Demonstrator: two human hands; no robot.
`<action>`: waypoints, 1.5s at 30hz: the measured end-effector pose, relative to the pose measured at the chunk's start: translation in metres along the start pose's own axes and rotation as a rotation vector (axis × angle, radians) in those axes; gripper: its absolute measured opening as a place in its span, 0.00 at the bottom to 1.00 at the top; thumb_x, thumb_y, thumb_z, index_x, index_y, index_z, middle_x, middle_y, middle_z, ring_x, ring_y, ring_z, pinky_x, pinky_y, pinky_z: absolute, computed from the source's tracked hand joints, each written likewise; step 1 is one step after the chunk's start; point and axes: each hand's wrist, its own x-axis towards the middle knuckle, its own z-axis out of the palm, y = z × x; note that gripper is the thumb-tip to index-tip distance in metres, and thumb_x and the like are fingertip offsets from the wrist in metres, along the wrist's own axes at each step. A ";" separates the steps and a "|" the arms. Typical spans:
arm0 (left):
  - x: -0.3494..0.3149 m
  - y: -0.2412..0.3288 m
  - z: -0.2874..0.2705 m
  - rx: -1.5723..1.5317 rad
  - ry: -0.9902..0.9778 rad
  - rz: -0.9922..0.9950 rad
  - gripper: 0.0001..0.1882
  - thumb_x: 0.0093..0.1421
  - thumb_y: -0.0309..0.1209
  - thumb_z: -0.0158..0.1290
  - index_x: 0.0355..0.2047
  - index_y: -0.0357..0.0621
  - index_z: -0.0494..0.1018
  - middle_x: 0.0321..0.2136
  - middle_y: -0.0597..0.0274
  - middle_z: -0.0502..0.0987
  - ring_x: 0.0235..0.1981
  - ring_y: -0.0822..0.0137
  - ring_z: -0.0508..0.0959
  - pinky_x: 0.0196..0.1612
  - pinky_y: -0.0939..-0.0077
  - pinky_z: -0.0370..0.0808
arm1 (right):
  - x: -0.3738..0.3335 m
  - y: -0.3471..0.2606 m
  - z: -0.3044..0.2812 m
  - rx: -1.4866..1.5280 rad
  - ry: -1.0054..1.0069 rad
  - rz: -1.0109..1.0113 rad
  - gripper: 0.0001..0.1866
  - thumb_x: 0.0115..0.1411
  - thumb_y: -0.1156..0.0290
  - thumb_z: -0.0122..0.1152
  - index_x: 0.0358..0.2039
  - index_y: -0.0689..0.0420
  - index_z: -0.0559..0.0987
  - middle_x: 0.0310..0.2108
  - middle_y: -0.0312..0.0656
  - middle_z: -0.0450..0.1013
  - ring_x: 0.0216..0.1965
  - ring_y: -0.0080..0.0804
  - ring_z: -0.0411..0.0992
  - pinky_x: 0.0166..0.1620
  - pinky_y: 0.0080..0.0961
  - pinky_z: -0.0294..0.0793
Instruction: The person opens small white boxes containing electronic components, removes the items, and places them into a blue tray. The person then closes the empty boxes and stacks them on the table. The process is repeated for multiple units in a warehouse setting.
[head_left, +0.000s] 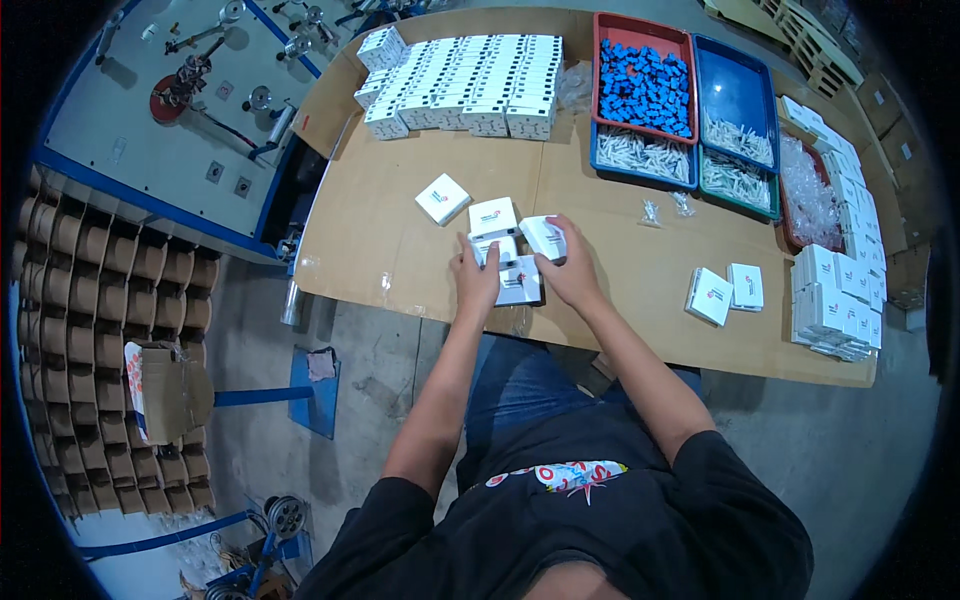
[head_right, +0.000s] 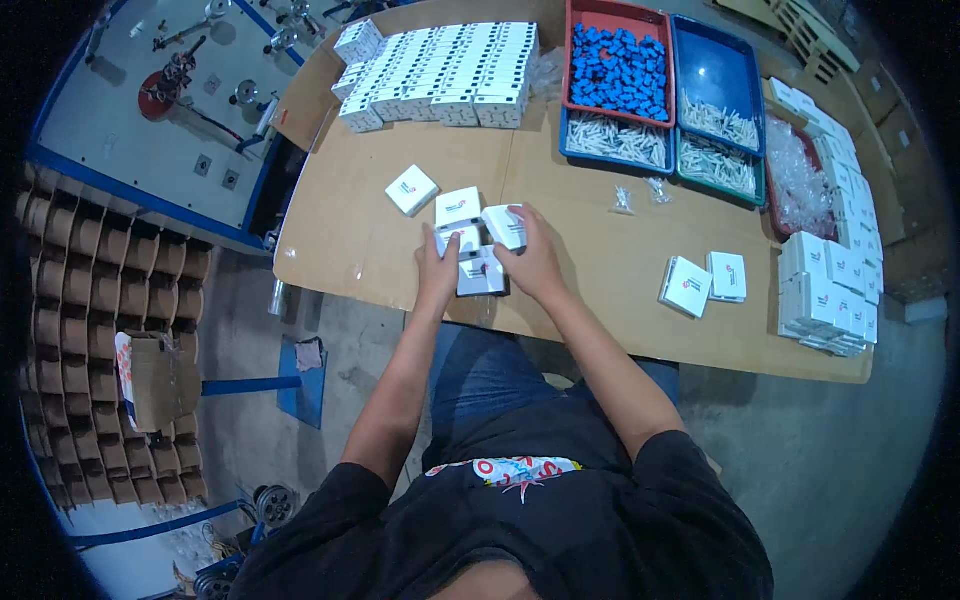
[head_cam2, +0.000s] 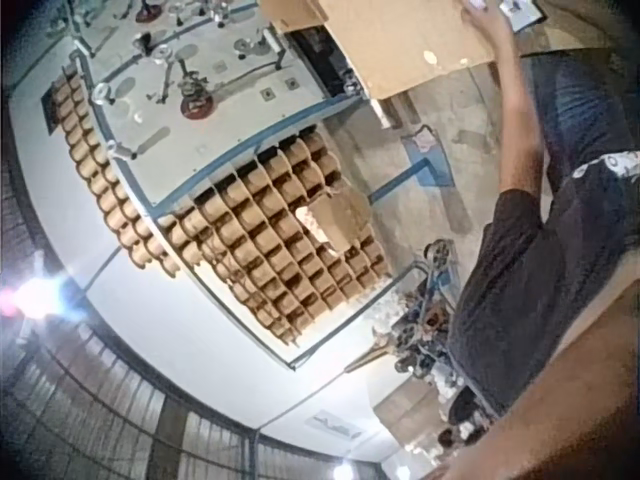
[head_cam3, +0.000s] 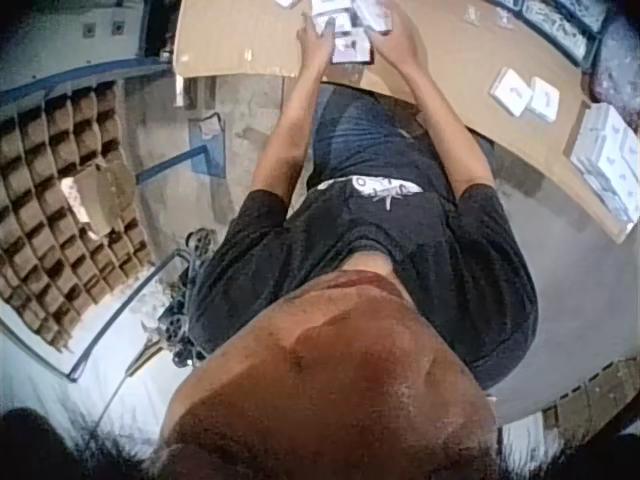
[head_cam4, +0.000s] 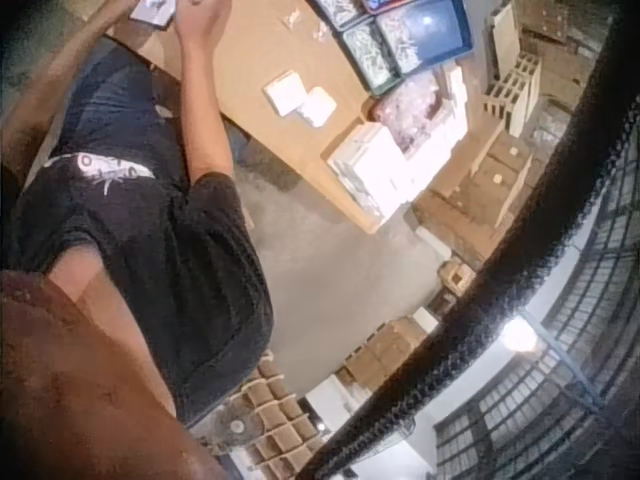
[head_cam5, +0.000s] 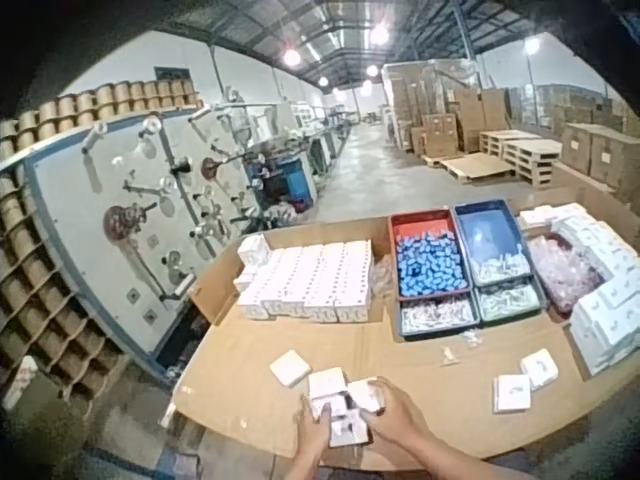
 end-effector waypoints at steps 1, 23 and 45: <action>-0.005 0.002 0.003 0.070 0.079 0.011 0.42 0.68 0.46 0.55 0.73 0.38 0.53 0.59 0.33 0.65 0.63 0.40 0.63 0.67 0.54 0.60 | 0.001 0.000 -0.009 0.030 0.011 -0.005 0.34 0.52 0.70 0.67 0.62 0.56 0.71 0.66 0.61 0.63 0.66 0.58 0.64 0.67 0.43 0.65; -0.136 0.136 0.011 -1.017 -0.960 -0.576 0.35 0.72 0.62 0.40 0.64 0.46 0.67 0.48 0.62 0.77 0.52 0.65 0.77 0.53 0.65 0.71 | -0.103 -0.063 -0.136 0.243 -0.259 -0.099 0.48 0.40 0.77 0.53 0.70 0.59 0.62 0.72 0.53 0.54 0.75 0.48 0.49 0.74 0.43 0.47; -0.174 0.151 0.053 -0.974 -0.799 -0.458 0.31 0.71 0.62 0.44 0.62 0.53 0.66 0.45 0.67 0.73 0.45 0.71 0.76 0.46 0.71 0.74 | -0.109 -0.047 -0.145 -0.026 -0.057 -0.301 0.36 0.72 0.53 0.53 0.69 0.70 0.63 0.69 0.60 0.61 0.68 0.56 0.63 0.69 0.41 0.62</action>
